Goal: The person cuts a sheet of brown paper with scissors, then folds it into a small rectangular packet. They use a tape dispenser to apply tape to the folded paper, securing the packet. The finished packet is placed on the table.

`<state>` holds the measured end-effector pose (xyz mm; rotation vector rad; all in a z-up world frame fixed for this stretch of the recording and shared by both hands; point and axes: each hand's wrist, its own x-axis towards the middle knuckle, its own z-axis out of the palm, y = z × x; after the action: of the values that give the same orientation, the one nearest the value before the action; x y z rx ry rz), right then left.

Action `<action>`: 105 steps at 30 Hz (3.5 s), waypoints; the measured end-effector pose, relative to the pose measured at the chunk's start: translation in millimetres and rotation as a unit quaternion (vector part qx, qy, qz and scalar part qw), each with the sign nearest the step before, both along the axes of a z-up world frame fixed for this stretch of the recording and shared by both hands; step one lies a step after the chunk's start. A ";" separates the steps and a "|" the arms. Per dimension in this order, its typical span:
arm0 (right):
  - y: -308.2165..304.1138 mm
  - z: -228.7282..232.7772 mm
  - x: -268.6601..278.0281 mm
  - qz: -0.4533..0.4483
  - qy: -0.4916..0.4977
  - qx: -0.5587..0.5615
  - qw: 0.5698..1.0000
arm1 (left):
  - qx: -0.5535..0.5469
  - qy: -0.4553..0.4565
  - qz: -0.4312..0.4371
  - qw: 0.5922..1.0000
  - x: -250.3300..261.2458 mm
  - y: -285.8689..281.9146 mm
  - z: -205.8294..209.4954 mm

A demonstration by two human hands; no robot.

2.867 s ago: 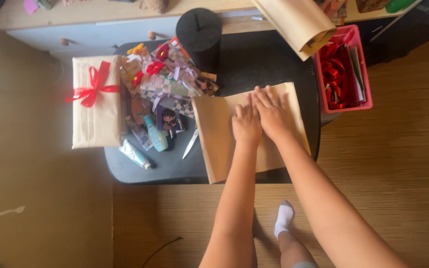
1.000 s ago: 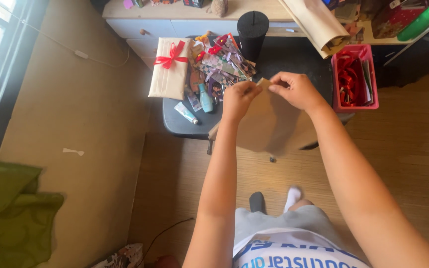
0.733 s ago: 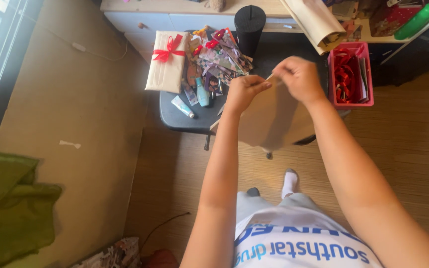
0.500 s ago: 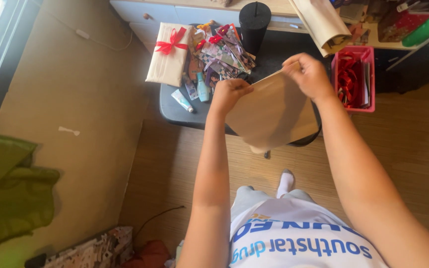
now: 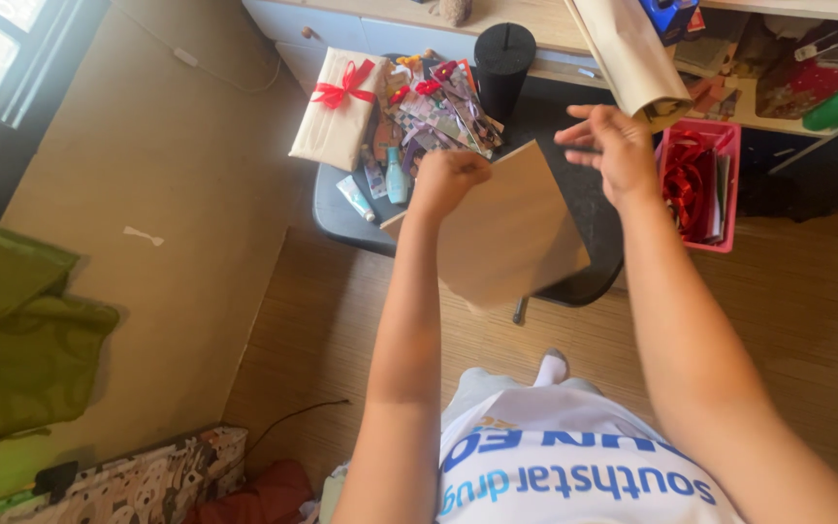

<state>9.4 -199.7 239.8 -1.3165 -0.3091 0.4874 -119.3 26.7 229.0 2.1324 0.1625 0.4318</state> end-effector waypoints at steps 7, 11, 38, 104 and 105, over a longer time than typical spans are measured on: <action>21.2 -14.8 -0.2 0.019 -0.253 -0.158 0.954 | -0.029 0.015 -0.014 0.999 10.6 5.9 -13.8; 8.6 -30.3 27.4 -0.034 -0.127 0.009 0.991 | -0.032 0.038 0.051 0.997 -18.8 47.6 -30.3; 216.9 -213.0 -91.8 0.019 -0.494 -0.581 0.646 | 0.271 0.068 0.289 0.916 -143.4 82.6 -46.2; -283.0 -258.8 131.5 0.321 0.367 -0.146 0.861 | 0.218 0.196 0.152 0.944 146.5 -235.8 -239.7; -281.6 -258.6 132.9 0.321 0.368 -0.142 0.861 | 0.216 0.187 0.162 0.944 146.4 -235.8 -241.3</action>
<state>142.2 -481.3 -18.7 -1.1825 -0.0149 1.6042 27.1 -209.0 -12.4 2.6188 0.7007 0.2578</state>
